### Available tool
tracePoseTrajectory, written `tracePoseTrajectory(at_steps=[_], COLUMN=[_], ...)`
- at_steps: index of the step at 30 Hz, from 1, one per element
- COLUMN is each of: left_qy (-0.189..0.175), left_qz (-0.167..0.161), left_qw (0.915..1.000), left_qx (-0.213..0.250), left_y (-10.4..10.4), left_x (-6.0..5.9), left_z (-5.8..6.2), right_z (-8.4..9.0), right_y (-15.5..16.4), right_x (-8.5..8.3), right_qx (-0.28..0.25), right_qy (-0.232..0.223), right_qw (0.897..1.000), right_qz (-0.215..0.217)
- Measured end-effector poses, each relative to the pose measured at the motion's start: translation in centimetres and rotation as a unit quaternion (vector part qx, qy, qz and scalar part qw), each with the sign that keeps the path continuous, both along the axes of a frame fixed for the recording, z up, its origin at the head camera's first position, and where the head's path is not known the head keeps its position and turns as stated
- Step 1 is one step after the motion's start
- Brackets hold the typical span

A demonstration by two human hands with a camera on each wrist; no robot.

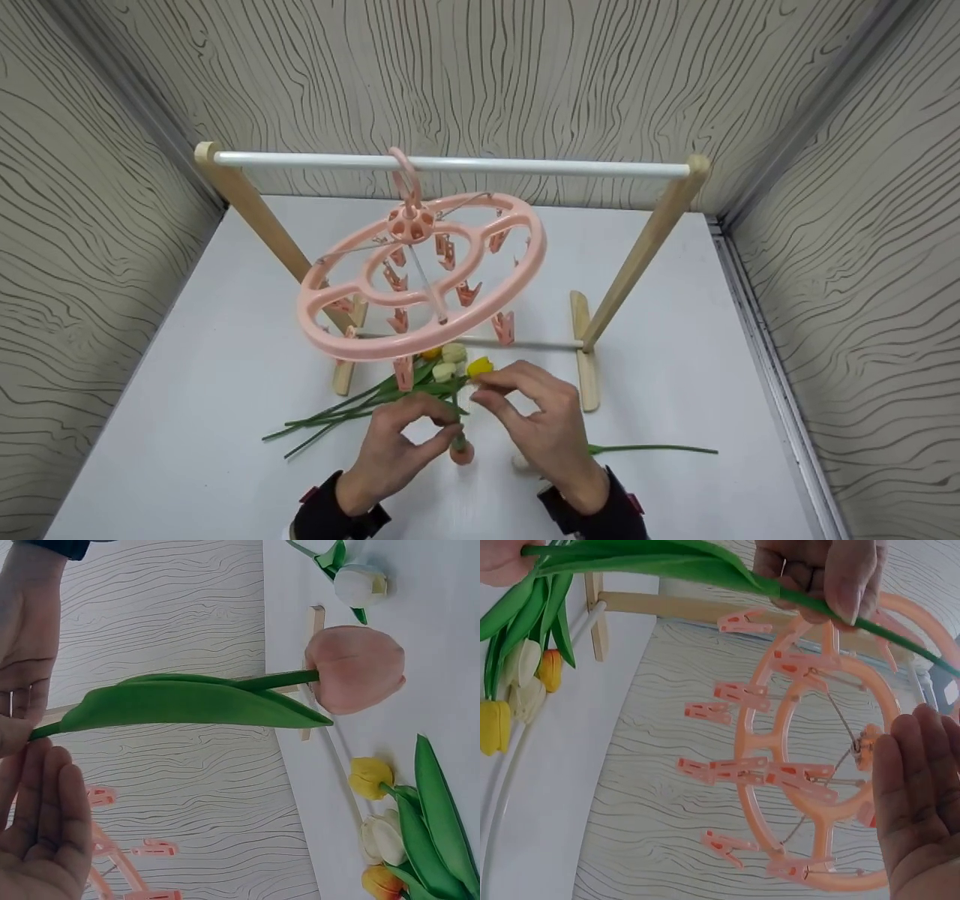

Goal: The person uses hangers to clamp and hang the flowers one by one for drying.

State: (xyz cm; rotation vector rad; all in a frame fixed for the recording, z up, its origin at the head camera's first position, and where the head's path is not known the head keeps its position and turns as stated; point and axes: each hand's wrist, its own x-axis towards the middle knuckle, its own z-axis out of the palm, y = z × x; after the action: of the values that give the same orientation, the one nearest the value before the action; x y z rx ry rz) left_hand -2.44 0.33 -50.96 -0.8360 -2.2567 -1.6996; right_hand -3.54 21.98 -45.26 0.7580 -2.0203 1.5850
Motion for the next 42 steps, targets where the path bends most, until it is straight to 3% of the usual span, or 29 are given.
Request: tracePoseTrajectory(at_steps=[5,10,14,18,22,28,34,42], left_qy=[0.007,0.005,0.003,0.005,0.010,-0.004,-0.016,0.003], left_qz=[-0.004,-0.016,-0.019,-0.014,-0.013,-0.010,-0.010,-0.012], left_qw=[0.9998,0.9990,0.9986,0.9985,0.9984,0.9988,0.9987,0.9979], left_qx=[0.019,0.042,0.050,0.053,0.054,0.047,0.047,0.064], left_y=[-0.1,-0.2,-0.3,-0.3,-0.3,-0.3,-0.5,-0.5], left_x=[0.1,0.1,0.3,0.2,0.1,0.1,0.0,0.0], left_z=[0.1,0.2,0.4,0.5,0.4,0.5,0.6,0.8], right_z=[1.1,2.2,2.6,2.7,2.7,3.2,3.4,2.9], right_y=[1.8,3.2,3.9,4.2,4.6,4.8,4.5,3.9], right_x=[-1.6,-3.8,-5.4,-6.7,-7.6,-8.4,-8.4,-7.6], right_qx=[-0.057,-0.029,-0.019,-0.011,-0.002,0.014,0.030,-0.013], right_qy=[0.027,-0.015,-0.089,-0.158,-0.192,-0.210,-0.211,-0.201], right_qw=[0.998,0.999,0.995,0.983,0.968,0.953,0.954,0.951], right_qz=[-0.031,-0.035,0.030,0.097,0.160,0.219,0.211,0.236])
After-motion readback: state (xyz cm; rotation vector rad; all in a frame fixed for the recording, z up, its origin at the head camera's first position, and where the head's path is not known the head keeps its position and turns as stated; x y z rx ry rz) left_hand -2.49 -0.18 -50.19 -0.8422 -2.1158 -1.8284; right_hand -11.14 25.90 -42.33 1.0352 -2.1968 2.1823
